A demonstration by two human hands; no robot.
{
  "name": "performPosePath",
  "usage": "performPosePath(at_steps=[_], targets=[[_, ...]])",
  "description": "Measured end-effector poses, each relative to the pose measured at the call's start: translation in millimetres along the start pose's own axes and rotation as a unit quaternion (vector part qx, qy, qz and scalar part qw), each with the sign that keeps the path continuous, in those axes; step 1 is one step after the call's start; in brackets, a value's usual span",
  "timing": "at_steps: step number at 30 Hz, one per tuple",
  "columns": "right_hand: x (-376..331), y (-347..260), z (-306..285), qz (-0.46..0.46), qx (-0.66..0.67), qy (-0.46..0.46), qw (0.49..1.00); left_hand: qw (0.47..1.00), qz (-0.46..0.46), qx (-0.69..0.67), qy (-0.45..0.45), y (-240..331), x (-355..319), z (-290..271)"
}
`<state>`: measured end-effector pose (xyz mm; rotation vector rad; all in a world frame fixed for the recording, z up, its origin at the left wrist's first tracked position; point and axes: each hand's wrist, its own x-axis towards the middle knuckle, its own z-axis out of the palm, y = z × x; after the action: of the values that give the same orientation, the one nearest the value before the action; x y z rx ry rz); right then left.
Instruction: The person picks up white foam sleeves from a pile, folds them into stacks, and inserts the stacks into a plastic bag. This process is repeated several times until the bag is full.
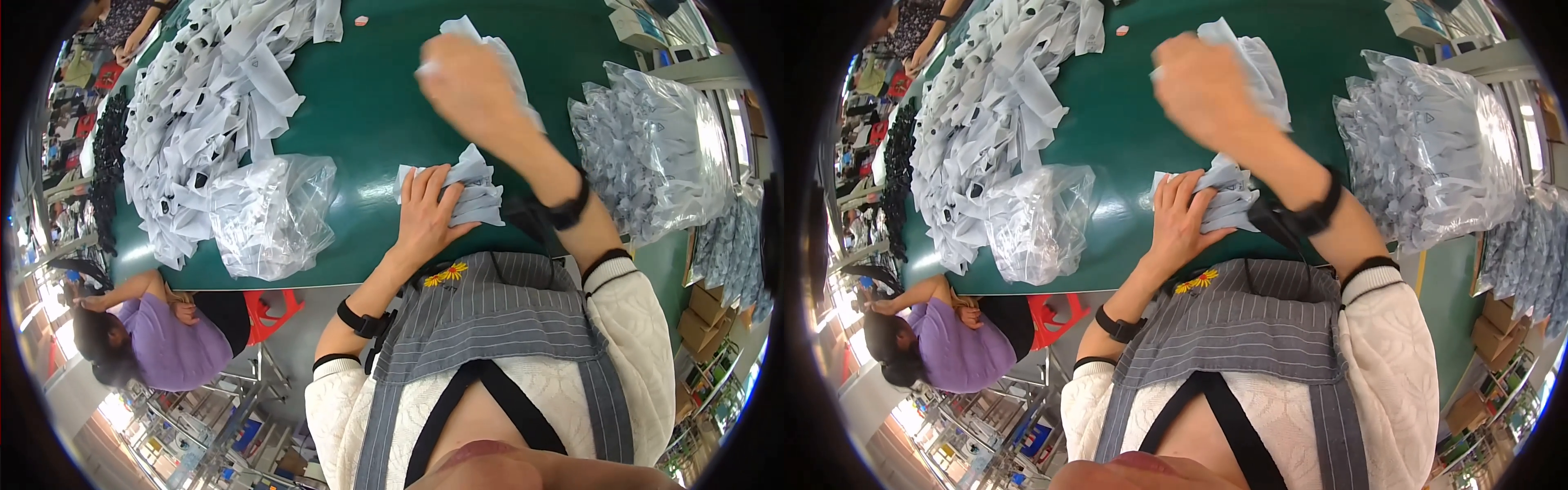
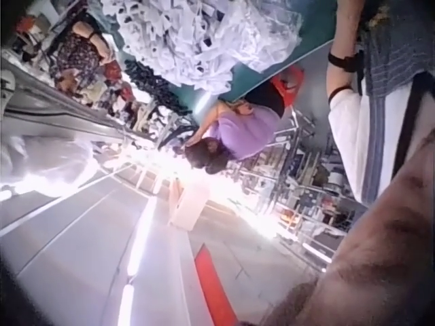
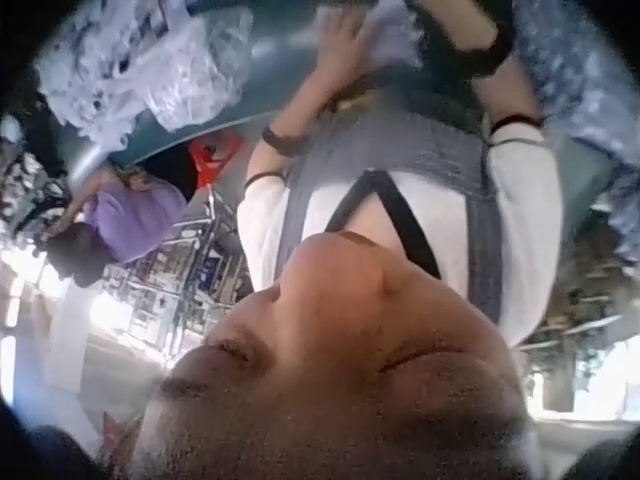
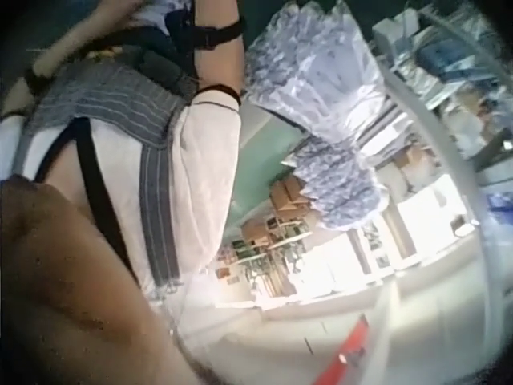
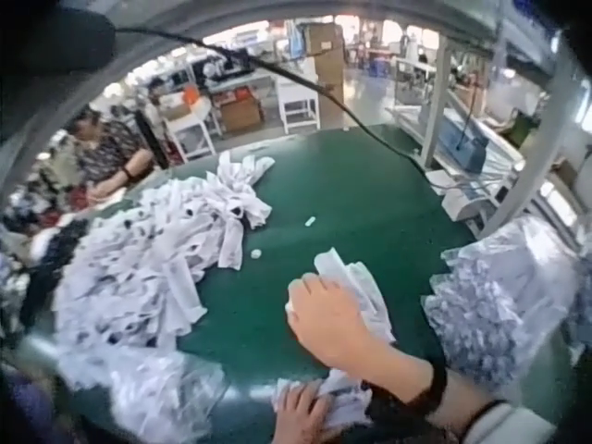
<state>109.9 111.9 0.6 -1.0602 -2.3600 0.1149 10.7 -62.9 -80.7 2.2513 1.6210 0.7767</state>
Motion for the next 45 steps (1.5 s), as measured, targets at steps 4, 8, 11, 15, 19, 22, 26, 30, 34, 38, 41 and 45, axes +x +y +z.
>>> performPosePath(at_steps=[4,8,11,15,19,22,26,30,34,38,41,45], targets=[[-34.6,-14.3,85.1,-0.021,0.032,-0.159,0.987,1.000,-0.002,-0.008,-0.007,6.8,-2.2,2.9],[-58.7,7.1,54.3,-0.009,0.168,-0.060,0.984,1.000,-0.008,-0.025,-0.001,-11.8,-7.3,8.3],[-94.7,38.3,34.5,0.021,0.097,-0.183,0.978,0.999,-0.007,-0.041,-0.008,-15.1,-4.2,11.4],[-97.8,53.2,42.4,0.040,0.184,-0.177,0.966,1.000,-0.006,-0.021,-0.023,-5.0,6.5,13.2],[-103.9,55.8,27.4,-0.019,0.225,-0.326,0.918,0.999,0.002,0.033,-0.020,-2.2,14.5,4.9],[-121.1,57.9,17.6,-0.002,0.217,-0.307,0.927,0.999,-0.002,0.020,-0.029,-14.6,18.8,1.5],[-142.6,21.3,0.5,-0.044,0.139,-0.244,0.959,0.998,0.009,-0.038,-0.059,-31.2,20.6,6.3],[-135.3,10.0,12.7,-0.074,0.113,-0.225,0.965,0.996,0.016,-0.055,-0.067,-30.0,20.9,-0.4],[-138.1,4.8,18.1,-0.076,0.122,-0.232,0.962,0.996,-0.032,-0.045,-0.074,-18.4,12.0,-42.3],[-142.5,-11.1,25.0,-0.041,0.111,-0.216,0.969,0.985,-0.084,0.136,0.068,-11.2,-22.3,-111.1],[-139.5,-34.7,27.5,-0.032,0.120,-0.207,0.970,0.928,-0.182,0.325,0.026,-12.5,-44.8,-126.6],[-119.5,-58.4,28.8,-0.013,0.141,-0.225,0.964,0.894,-0.217,0.386,0.066,-30.6,-89.3,-141.2]])
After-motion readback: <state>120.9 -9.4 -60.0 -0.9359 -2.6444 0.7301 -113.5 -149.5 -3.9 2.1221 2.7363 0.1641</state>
